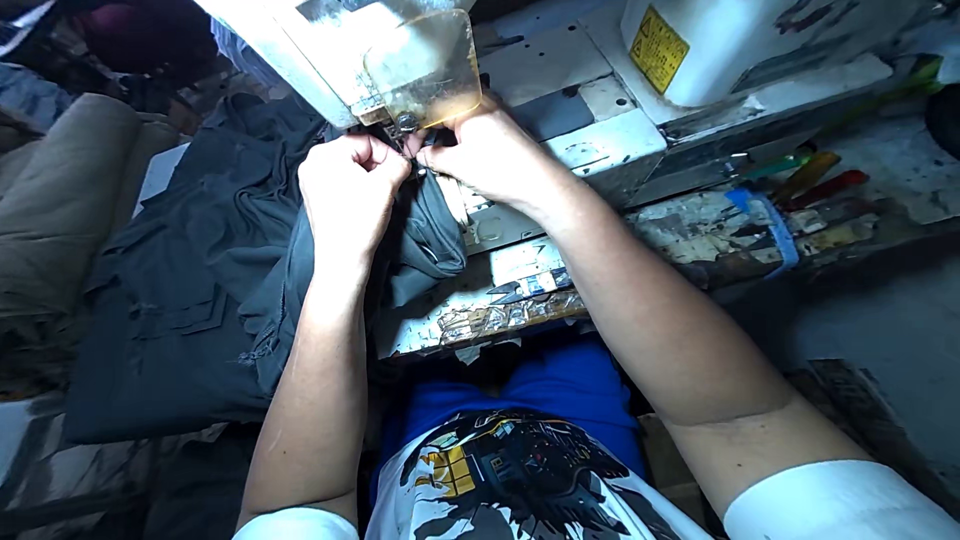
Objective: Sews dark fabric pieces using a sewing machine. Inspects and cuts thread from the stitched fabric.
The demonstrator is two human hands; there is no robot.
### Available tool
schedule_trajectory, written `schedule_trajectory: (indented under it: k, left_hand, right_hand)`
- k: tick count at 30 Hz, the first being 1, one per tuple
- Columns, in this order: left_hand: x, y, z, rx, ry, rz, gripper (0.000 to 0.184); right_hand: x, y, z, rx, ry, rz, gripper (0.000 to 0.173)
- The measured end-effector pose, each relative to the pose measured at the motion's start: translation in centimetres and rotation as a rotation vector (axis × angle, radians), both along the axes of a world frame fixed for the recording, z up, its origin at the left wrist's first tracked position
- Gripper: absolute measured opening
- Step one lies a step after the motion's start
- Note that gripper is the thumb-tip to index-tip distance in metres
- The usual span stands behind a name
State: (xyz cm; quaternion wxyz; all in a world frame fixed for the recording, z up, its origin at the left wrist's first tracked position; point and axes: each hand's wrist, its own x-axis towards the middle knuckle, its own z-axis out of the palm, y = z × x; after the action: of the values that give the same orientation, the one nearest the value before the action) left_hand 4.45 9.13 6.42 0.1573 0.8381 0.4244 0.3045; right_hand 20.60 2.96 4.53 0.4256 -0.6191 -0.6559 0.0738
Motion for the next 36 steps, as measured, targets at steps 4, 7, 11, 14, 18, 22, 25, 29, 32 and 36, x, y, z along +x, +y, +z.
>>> schedule_trajectory:
  k: [4, 7, 11, 14, 18, 22, 25, 29, 32, 36]
  left_hand:
    - [0.0, -0.1, 0.1, -0.006, -0.01, -0.009, 0.017]
    - [0.0, -0.1, 0.1, -0.008, -0.018, -0.011, 0.015]
    - [0.0, 0.0, 0.1, 0.003, -0.001, -0.019, 0.016]
    - [0.0, 0.0, 0.1, 0.006, 0.002, -0.024, 0.016]
    - [0.0, 0.0, 0.1, 0.005, 0.0, -0.024, 0.017]
    - [-0.3, 0.2, 0.1, -0.004, 0.01, -0.049, 0.017]
    - [-1.0, 0.2, 0.3, -0.023, -0.003, -0.147, 0.016]
    - [-1.4, 0.1, 0.2, -0.057, -0.053, -0.209, 0.012]
    - [-1.5, 0.1, 0.2, -0.057, -0.056, -0.207, 0.011]
    - [-1.4, 0.2, 0.1, -0.045, -0.076, -0.21, 0.015]
  right_hand:
    - [-0.1, 0.0, 0.0, 0.015, 0.016, -0.004, 0.014]
    - [-0.2, -0.3, 0.3, -0.01, 0.034, -0.015, 0.015]
    - [-0.1, -0.1, 0.2, -0.016, 0.046, -0.003, 0.013]
    - [-0.1, 0.1, 0.1, -0.002, 0.045, -0.001, 0.014]
    - [-0.2, 0.1, 0.1, -0.009, 0.023, -0.02, 0.017]
    - [-0.5, -0.1, 0.2, -0.02, -0.001, -0.044, 0.019]
    - [-0.6, -0.1, 0.2, -0.016, -0.026, -0.056, 0.021]
    - [-0.6, -0.1, 0.0, 0.012, -0.024, -0.058, 0.023]
    - [-0.6, 0.0, -0.1, 0.019, -0.041, -0.065, 0.024]
    - [-0.6, 0.0, -0.2, 0.03, -0.043, -0.066, 0.024]
